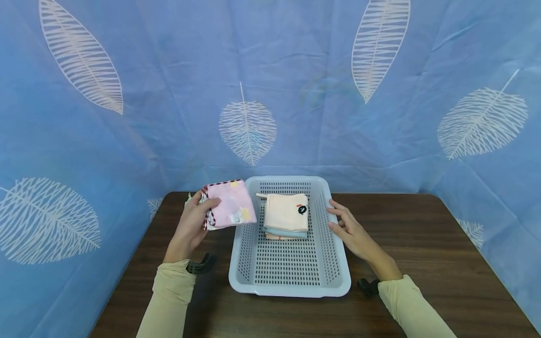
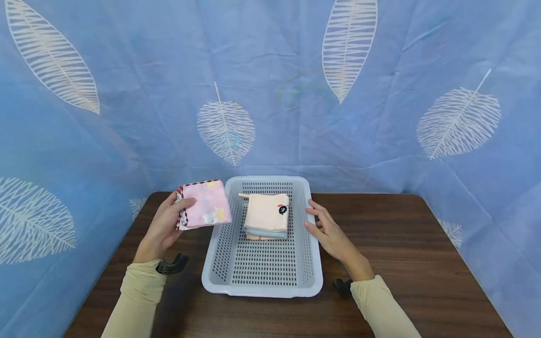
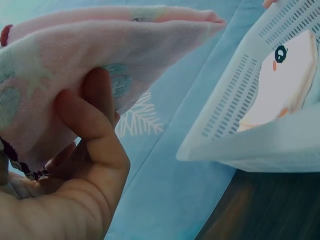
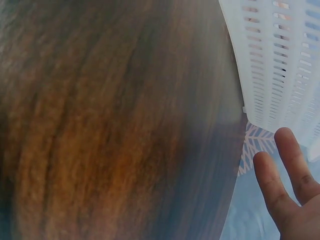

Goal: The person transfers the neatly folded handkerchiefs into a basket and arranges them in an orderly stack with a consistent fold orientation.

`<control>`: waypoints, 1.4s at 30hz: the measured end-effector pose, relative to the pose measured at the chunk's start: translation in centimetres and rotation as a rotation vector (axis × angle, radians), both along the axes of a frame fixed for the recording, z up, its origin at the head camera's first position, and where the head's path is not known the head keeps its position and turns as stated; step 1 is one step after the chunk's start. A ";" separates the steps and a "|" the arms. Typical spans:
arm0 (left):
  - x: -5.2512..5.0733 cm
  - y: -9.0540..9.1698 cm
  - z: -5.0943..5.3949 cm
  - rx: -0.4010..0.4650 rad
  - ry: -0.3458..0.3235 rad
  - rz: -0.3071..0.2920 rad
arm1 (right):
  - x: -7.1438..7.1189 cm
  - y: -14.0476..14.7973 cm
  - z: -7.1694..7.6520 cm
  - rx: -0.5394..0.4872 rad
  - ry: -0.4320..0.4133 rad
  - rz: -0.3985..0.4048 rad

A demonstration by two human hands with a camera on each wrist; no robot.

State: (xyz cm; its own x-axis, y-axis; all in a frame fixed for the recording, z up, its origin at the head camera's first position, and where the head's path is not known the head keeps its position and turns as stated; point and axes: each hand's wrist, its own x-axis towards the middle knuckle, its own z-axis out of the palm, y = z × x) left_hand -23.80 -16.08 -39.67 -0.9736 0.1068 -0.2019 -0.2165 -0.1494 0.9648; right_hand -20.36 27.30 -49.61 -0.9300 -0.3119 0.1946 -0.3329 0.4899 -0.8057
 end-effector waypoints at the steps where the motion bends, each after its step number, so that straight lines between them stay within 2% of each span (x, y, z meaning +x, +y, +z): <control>1: -0.1 0.1 0.0 0.000 0.000 0.000 | 0.0 0.0 0.0 -0.003 0.002 0.002; 8: -0.4 1.2 0.0 0.011 -0.003 -0.011 | 0.0 0.0 0.0 -0.015 -0.006 0.004; 19: -0.7 1.6 0.7 0.047 -0.029 -0.016 | -0.1 -0.1 0.0 -0.023 -0.014 0.000; 26: -0.9 2.3 0.5 0.128 -0.038 -0.031 | -0.1 -0.1 0.0 -0.030 0.002 0.001; 34: -1.2 3.5 0.2 0.178 -0.042 -0.050 | -0.2 -0.1 -0.1 -0.040 0.011 0.002; 42: -1.3 4.7 0.1 0.234 -0.055 -0.098 | -0.1 -0.2 0.0 -0.065 0.004 0.011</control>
State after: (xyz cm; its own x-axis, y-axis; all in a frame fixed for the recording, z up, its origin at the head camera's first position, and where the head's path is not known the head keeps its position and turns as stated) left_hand -25.11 -11.43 -39.54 -0.9445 0.2503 -0.2127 -0.2918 -0.3424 0.8931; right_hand -20.43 27.07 -49.57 -0.9257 -0.3090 0.2181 -0.3411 0.4329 -0.8344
